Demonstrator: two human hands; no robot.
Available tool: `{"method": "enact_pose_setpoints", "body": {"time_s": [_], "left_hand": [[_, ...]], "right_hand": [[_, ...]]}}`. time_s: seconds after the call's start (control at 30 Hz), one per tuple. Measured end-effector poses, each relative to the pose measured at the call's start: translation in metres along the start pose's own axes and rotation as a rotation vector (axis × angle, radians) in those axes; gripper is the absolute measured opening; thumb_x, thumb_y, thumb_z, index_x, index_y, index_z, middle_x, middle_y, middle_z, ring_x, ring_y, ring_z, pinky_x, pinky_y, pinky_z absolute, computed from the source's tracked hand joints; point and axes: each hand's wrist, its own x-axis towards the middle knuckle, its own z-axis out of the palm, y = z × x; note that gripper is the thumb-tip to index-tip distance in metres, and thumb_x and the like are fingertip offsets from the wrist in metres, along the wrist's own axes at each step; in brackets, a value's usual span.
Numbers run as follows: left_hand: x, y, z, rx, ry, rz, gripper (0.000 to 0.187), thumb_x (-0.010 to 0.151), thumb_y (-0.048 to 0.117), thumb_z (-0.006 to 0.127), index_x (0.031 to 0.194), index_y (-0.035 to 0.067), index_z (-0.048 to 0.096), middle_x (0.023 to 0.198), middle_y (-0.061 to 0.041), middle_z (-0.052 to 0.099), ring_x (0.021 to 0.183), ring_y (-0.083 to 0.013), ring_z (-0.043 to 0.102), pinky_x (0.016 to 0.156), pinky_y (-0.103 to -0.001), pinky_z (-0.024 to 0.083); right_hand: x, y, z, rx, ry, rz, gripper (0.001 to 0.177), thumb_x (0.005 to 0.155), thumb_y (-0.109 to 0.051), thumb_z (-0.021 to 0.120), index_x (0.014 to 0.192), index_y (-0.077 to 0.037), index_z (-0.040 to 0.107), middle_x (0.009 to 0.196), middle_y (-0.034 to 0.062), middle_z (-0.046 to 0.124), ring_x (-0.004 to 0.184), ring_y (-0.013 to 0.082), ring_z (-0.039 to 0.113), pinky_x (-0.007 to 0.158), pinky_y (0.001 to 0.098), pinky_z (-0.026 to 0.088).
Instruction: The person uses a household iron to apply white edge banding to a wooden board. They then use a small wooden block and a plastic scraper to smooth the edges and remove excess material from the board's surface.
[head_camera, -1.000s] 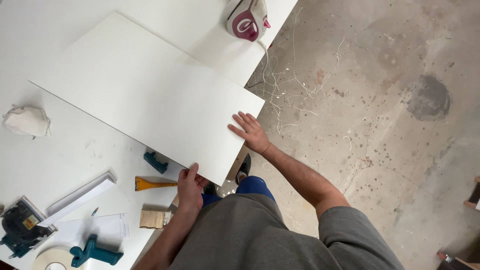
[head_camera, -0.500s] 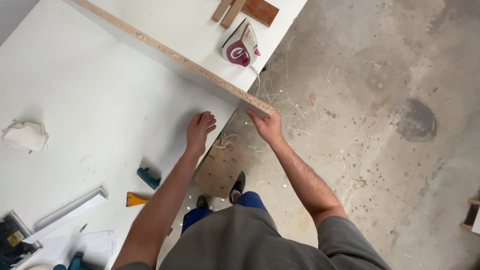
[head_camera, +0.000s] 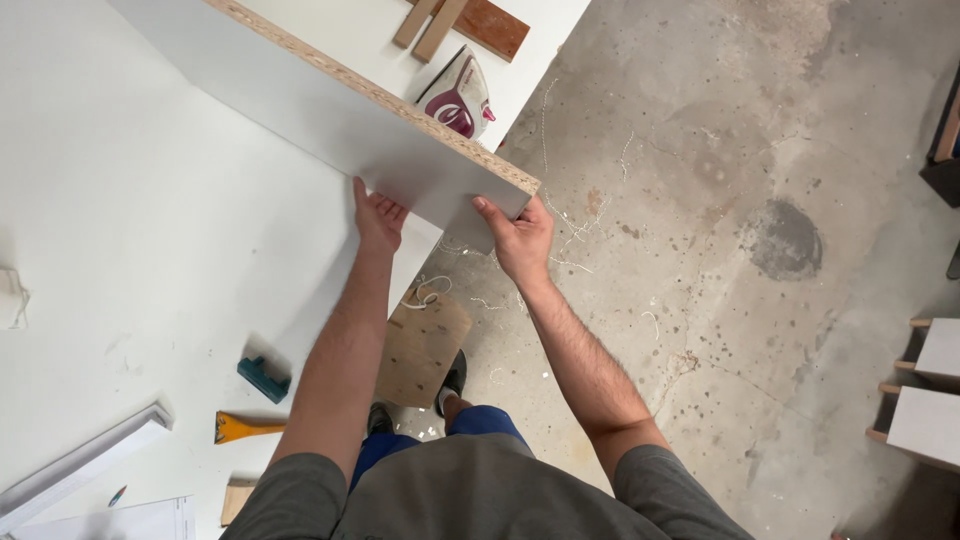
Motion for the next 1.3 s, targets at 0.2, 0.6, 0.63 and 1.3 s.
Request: {"method": "enact_pose_setpoints", "body": {"time_s": [0.2, 0.6, 0.63, 1.3], "left_hand": [[-0.113, 0.047, 0.090, -0.241, 0.073, 0.093, 0.110, 0.077, 0.083, 0.061, 0.160, 0.016, 0.031, 0.162, -0.014, 0.036, 0.152, -0.0365, 0.033, 0.128, -0.054, 0.026], [-0.263, 0.072, -0.015, 0.187, 0.706, 0.395, 0.087, 0.084, 0.068, 0.083, 0.130, 0.000, 0.054, 0.134, -0.021, 0.052, 0.134, -0.0378, 0.050, 0.110, -0.055, 0.035], [-0.257, 0.072, -0.024, 0.182, 0.702, 0.404, 0.087, 0.084, 0.068, 0.083, 0.130, 0.000, 0.054, 0.134, -0.021, 0.052, 0.134, -0.0378, 0.050, 0.110, -0.055, 0.035], [-0.222, 0.038, -0.078, 0.347, 0.883, 0.489, 0.060, 0.088, 0.049, 0.085, 0.108, -0.004, 0.065, 0.100, -0.016, 0.071, 0.103, -0.0345, 0.074, 0.088, -0.044, 0.060]], "right_hand": [[-0.005, -0.039, 0.018, 0.001, -0.063, -0.022, 0.019, 0.084, -0.007, 0.088, 0.096, -0.010, 0.073, 0.084, 0.0078, 0.077, 0.082, 0.0098, 0.070, 0.070, 0.0267, 0.058], [-0.057, 0.030, -0.003, 0.300, 0.244, 0.618, 0.033, 0.083, -0.006, 0.084, 0.111, -0.002, 0.067, 0.096, 0.0176, 0.077, 0.079, 0.0271, 0.077, 0.071, 0.0418, 0.064], [-0.058, 0.051, -0.002, 0.307, 0.237, 0.612, 0.033, 0.083, -0.006, 0.084, 0.111, -0.002, 0.067, 0.096, 0.0176, 0.077, 0.079, 0.0271, 0.077, 0.071, 0.0418, 0.064], [-0.089, 0.185, -0.048, 0.353, 0.204, 0.930, 0.044, 0.090, -0.013, 0.083, 0.129, -0.009, 0.063, 0.120, 0.0237, 0.071, 0.110, 0.0360, 0.072, 0.096, 0.0551, 0.057]]}}
